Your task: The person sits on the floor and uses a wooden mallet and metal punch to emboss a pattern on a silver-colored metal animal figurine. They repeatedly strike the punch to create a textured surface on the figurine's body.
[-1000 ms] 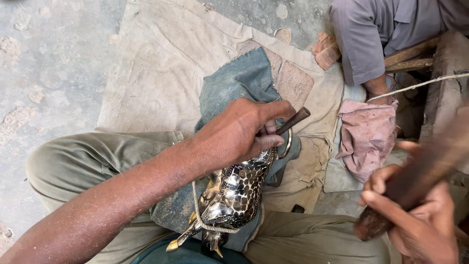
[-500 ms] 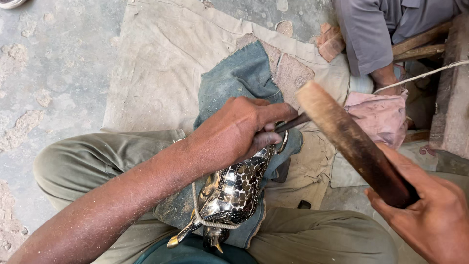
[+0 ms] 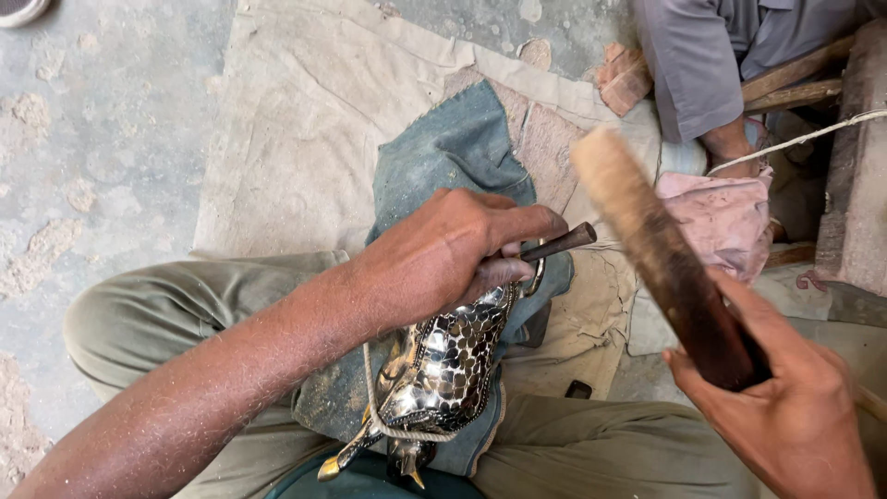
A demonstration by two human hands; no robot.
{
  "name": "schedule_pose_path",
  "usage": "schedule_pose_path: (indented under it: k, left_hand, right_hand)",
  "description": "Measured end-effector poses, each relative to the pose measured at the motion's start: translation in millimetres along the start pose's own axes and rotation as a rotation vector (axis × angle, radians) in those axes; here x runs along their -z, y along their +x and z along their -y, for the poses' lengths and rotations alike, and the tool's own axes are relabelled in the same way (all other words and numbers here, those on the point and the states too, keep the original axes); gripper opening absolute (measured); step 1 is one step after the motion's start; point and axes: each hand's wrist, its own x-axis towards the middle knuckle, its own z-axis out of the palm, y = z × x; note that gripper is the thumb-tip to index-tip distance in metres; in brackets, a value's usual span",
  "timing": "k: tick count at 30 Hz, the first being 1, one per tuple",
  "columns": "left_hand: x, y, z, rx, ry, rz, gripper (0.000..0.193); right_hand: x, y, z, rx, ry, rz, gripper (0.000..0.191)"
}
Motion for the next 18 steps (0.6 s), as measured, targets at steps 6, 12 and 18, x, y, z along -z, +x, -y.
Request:
schedule_pose_path:
  k: [6, 12, 18]
  left_hand:
    - [3.7, -0.9, 3.9, -0.040, -0.026, -0.011, 0.044]
    - [8.7, 0.9, 6.7, -0.031, -0.055, 0.022, 0.042]
    - [9.2, 6.4, 10.4, -0.077, -0.064, 0.029, 0.042]
  right_hand:
    - [-2.2, 13.1, 15.9, 0.196, -0.131, -0.068, 0.072]
    - [-6.9, 20.5, 26.8, -0.160, 0.397, -0.206, 0.053]
    - [-7.1, 25.3, 28.9, -0.186, 0.281, -0.220, 0.049]
